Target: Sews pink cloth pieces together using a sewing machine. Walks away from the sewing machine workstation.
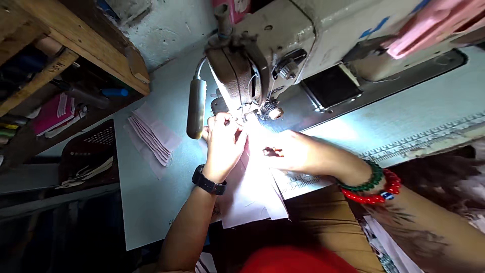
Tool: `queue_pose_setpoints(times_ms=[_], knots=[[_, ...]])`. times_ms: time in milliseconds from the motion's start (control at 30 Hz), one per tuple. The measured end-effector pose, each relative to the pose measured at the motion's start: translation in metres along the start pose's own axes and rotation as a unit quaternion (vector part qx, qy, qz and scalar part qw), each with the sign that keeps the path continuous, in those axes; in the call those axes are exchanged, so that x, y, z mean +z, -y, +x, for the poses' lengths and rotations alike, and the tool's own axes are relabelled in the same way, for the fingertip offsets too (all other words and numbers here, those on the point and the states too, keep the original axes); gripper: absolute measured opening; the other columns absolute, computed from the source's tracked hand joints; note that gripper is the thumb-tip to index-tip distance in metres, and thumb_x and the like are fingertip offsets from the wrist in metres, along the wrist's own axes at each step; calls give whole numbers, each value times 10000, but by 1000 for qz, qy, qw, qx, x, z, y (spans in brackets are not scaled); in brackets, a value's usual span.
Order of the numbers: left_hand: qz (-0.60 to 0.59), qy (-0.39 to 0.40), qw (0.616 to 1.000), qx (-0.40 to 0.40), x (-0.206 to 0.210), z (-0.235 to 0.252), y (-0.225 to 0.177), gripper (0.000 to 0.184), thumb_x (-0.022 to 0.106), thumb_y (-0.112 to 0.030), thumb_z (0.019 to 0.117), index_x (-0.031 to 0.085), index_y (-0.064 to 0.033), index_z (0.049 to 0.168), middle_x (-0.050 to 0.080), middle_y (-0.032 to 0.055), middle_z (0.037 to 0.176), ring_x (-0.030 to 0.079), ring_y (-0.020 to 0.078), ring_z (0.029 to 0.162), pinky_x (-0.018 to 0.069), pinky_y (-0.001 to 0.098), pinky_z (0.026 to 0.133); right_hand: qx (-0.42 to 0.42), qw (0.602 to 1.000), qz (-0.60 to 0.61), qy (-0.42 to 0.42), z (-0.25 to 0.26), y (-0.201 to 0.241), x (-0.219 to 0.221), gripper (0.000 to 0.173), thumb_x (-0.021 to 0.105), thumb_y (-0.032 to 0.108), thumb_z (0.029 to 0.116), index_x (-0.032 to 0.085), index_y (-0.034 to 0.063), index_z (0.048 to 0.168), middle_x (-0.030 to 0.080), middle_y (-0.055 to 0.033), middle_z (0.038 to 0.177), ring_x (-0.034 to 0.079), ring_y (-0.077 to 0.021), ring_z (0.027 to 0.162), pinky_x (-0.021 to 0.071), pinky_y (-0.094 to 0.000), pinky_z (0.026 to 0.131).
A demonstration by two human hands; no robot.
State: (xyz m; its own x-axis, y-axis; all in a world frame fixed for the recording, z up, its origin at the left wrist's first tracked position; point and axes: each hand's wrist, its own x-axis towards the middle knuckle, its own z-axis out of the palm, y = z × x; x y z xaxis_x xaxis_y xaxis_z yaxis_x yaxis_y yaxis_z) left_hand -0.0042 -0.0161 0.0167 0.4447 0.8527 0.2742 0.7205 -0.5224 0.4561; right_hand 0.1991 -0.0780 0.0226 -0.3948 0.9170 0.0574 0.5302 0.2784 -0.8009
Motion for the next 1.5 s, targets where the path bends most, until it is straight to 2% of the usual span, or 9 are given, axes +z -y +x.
queue_pose_setpoints(times_ms=[100, 200, 333, 467, 567, 733, 933, 1167, 1500], knots=[[15, 39, 998, 52, -10, -4, 0, 77, 760, -264, 887, 781, -206, 841, 620, 54, 1131, 507, 263, 1157, 314, 520, 954, 9, 987, -130, -97, 11, 0, 1, 266, 695, 191, 939, 745, 188, 1201, 730, -43, 972, 698, -230, 805, 565, -480, 685], [8, 96, 994, 52, -25, 4, 7, 86, 760, -273, 893, 786, -203, 849, 626, 48, 1081, 527, 252, 1114, 329, 517, 926, 11, 970, -219, -103, 17, -5, 10, 77, 708, 58, 895, 721, 85, 966, 683, -112, 864, 685, -320, 748, 531, -534, 624], [66, 60, 995, -46, -23, 56, 31, 82, 695, -180, 899, 765, -148, 926, 706, 111, 1127, 610, 314, 1159, 387, 617, 966, 24, 945, -314, -89, 12, -6, 20, 42, 672, 55, 916, 709, 68, 931, 664, -113, 852, 674, -303, 728, 511, -475, 583], [134, -25, 984, -112, 1, 106, 73, 416, 708, -298, 887, 682, -72, 1235, 600, 193, 1376, 519, 370, 1318, 336, 635, 1054, -10, 941, -316, -117, -5, -5, 28, 167, 646, 83, 912, 741, 105, 1048, 720, -107, 966, 710, -299, 827, 546, -472, 641], [146, -62, 980, -122, 3, 106, 80, 423, 679, -361, 910, 684, -93, 1238, 573, 172, 1375, 520, 364, 1293, 386, 616, 1011, 13, 948, -303, -101, -11, -4, 27, 226, 668, 149, 907, 744, 126, 1118, 732, -105, 1034, 718, -307, 848, 557, -495, 659], [-65, -32, 993, 93, -20, 3, 26, 163, 601, -140, 968, 707, -60, 1062, 655, 107, 1170, 606, 218, 1145, 500, 429, 1007, -41, 945, -303, -113, -5, -7, 18, 103, 649, 61, 875, 713, 101, 945, 665, -85, 869, 666, -272, 686, 504, -450, 532], [73, 109, 984, 120, -2, -44, 20, 410, 477, -339, 1043, 614, -275, 1424, 549, 6, 1493, 475, 263, 1358, 366, 535, 1033, -5, 948, -302, -99, -11, 3, 17, 182, 675, 165, 865, 767, 163, 1023, 666, -84, 993, 644, -267, 645, 499, -467, 517], [103, 122, 979, 128, -3, -42, 15, 440, 446, -295, 1019, 598, -301, 1433, 531, -67, 1510, 410, 229, 1414, 309, 538, 1038, -104, 960, -243, -93, -33, -7, 26, 384, 573, 192, 845, 777, 191, 1170, 760, -61, 1091, 716, -281, 788, 530, -490, 588], [129, 113, 977, 129, -2, -26, 23, 420, 419, -392, 1031, 629, -376, 1395, 520, -39, 1521, 410, 239, 1420, 241, 581, 1091, -88, 951, -274, -113, -34, -9, 31, 224, 634, 209, 817, 752, 114, 982, 697, -80, 832, 696, -301, 733, 510, -481, 533]])
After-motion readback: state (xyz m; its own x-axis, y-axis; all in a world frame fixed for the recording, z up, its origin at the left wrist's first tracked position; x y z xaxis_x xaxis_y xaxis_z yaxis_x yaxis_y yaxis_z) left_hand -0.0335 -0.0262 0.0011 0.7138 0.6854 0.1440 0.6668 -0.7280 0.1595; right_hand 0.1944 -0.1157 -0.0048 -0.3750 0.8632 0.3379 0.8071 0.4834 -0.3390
